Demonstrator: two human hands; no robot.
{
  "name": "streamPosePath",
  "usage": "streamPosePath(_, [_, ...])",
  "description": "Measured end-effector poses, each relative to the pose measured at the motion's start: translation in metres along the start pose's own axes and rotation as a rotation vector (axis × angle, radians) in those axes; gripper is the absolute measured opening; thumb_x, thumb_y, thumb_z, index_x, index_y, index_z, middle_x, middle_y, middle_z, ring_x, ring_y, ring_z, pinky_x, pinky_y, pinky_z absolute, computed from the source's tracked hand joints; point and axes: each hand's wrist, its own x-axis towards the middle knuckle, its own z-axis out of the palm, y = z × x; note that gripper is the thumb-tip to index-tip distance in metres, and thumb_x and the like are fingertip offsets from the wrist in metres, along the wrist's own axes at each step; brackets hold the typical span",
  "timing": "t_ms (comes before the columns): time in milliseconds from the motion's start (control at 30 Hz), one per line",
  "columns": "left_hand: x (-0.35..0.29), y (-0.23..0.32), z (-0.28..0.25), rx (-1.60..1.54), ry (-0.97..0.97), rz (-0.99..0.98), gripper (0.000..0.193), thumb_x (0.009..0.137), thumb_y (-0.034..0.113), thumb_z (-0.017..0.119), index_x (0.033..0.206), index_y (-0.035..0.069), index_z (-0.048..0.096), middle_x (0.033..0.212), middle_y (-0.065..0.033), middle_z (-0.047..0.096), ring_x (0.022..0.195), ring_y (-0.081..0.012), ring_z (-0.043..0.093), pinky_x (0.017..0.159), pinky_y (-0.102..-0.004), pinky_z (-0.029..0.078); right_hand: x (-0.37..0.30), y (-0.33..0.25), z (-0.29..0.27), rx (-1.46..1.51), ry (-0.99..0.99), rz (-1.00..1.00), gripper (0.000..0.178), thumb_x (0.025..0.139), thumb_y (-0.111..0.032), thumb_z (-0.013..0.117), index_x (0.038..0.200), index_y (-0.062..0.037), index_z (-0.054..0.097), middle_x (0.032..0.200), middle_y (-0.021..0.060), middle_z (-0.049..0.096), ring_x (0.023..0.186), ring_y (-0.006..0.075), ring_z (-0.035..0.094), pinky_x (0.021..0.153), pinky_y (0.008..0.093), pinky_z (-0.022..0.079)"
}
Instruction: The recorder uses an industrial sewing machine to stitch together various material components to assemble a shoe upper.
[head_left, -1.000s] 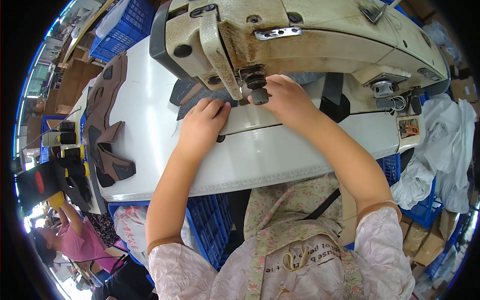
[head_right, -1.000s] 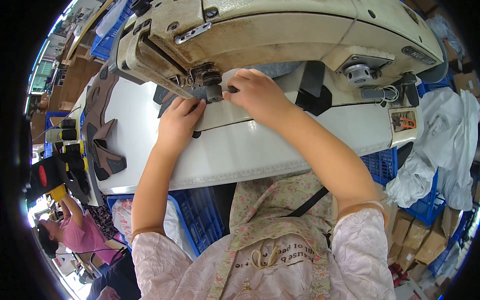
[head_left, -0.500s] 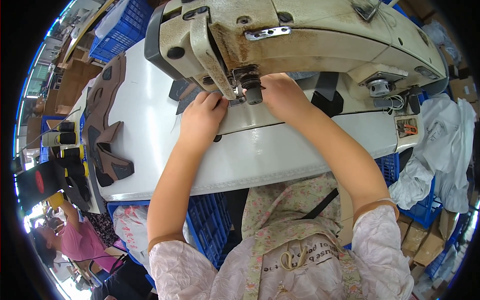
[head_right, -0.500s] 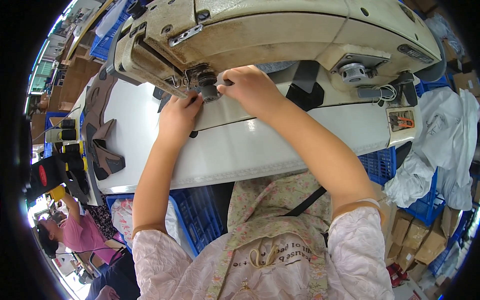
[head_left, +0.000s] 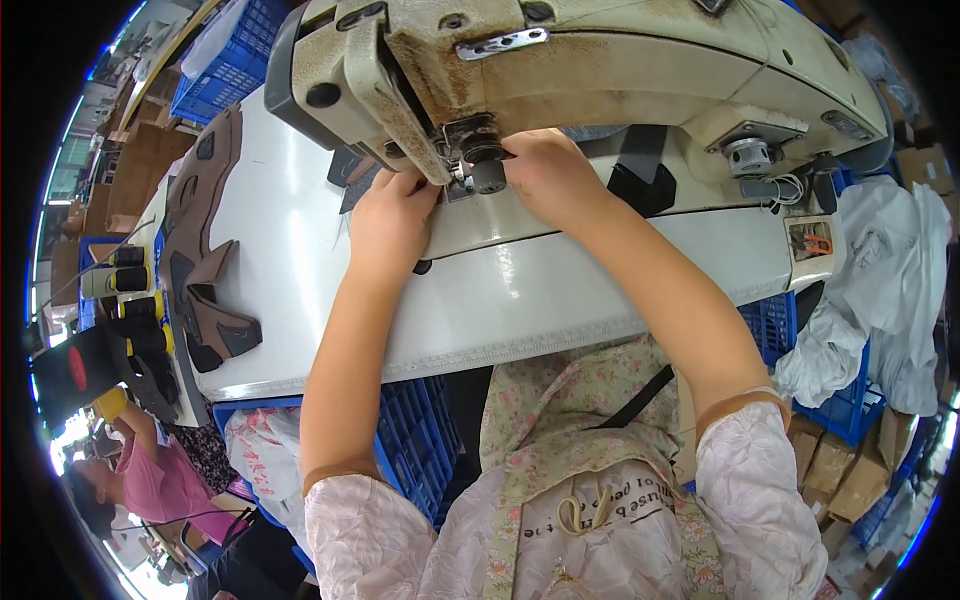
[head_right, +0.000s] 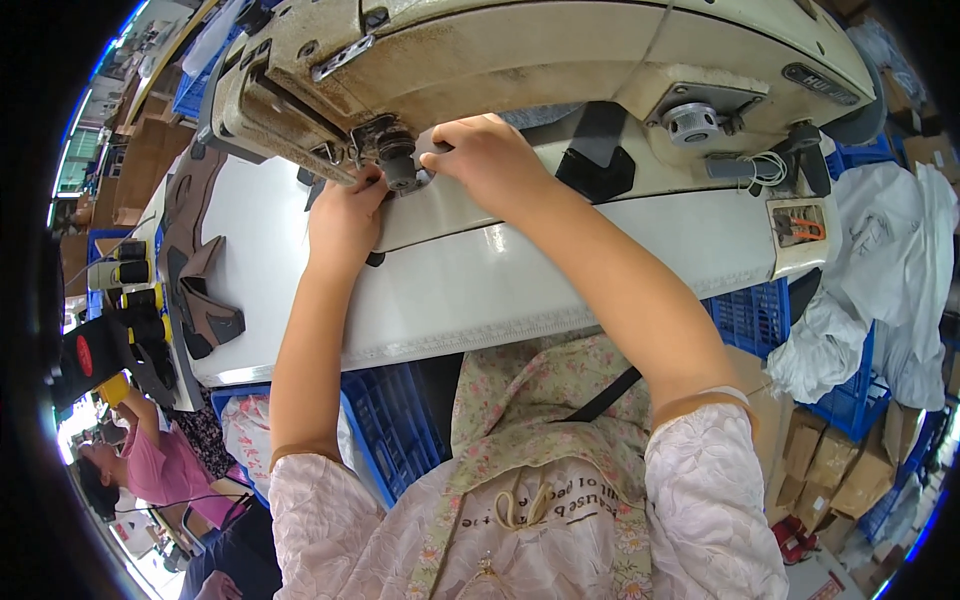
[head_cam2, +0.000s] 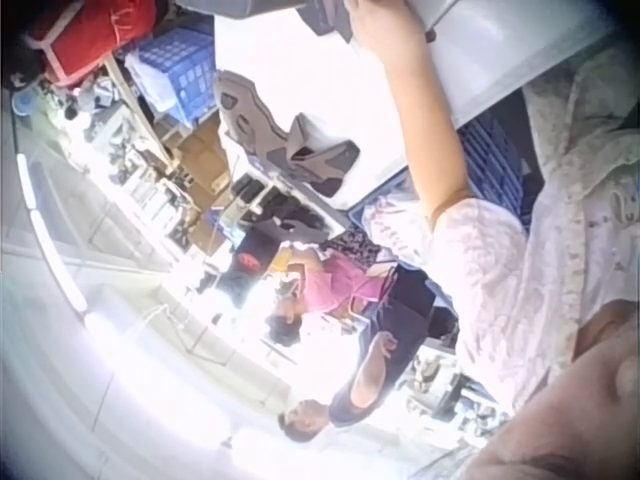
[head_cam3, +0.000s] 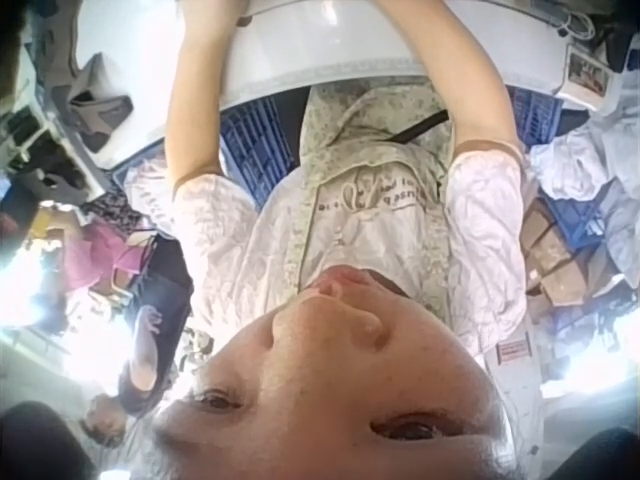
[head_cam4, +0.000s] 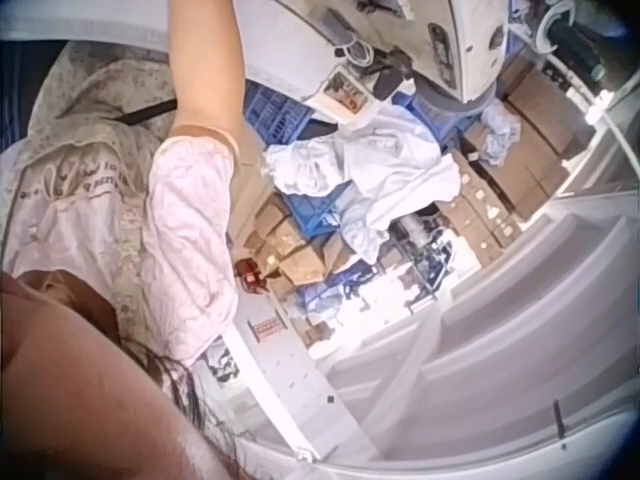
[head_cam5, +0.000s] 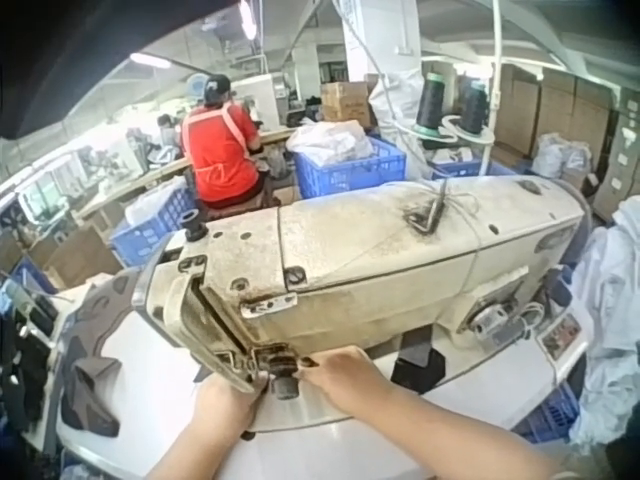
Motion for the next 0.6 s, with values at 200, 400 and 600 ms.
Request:
streamPosePath(200, [0.0002, -0.0003, 0.0047, 0.004, 0.054, 0.008, 0.022, 0.074, 0.0, 0.065, 0.091, 0.011, 0.074, 0.098, -0.0019, 0.067, 0.094, -0.0257, 0.062, 0.076, -0.0367, 0.053, -0.0011, -0.0004, 0.0024, -0.015, 0.02, 0.016, 0.02, 0.084, -0.015, 0.064, 0.101, -0.0193, 0.074, 0.104, 0.0035, 0.066, 0.102, 0.0255, 0.062, 0.091, 0.0381, 0.047])
streamPosePath(400, [-0.0004, -0.0032, 0.0059, 0.063, 0.076, 0.036, 0.018, 0.076, 0.007, 0.066, 0.09, 0.013, 0.075, 0.095, 0.0014, 0.067, 0.094, -0.0202, 0.062, 0.07, -0.034, 0.054, -0.0004, -0.0026, -0.0001, -0.026, 0.031, 0.007, 0.02, 0.085, -0.014, 0.063, 0.101, -0.0189, 0.074, 0.104, 0.0039, 0.066, 0.102, 0.0262, 0.061, 0.09, 0.0381, 0.047])
streamPosePath(600, [-0.001, -0.0036, 0.0082, 0.039, 0.011, -0.042, 0.027, 0.076, 0.002, 0.066, 0.097, 0.016, 0.075, 0.097, -0.0002, 0.066, 0.094, -0.0238, 0.063, 0.076, -0.0359, 0.053, -0.0004, -0.0018, 0.0037, -0.035, 0.042, 0.024, 0.021, 0.084, -0.012, 0.063, 0.101, -0.0188, 0.074, 0.104, 0.004, 0.067, 0.102, 0.0259, 0.061, 0.09, 0.0382, 0.047])
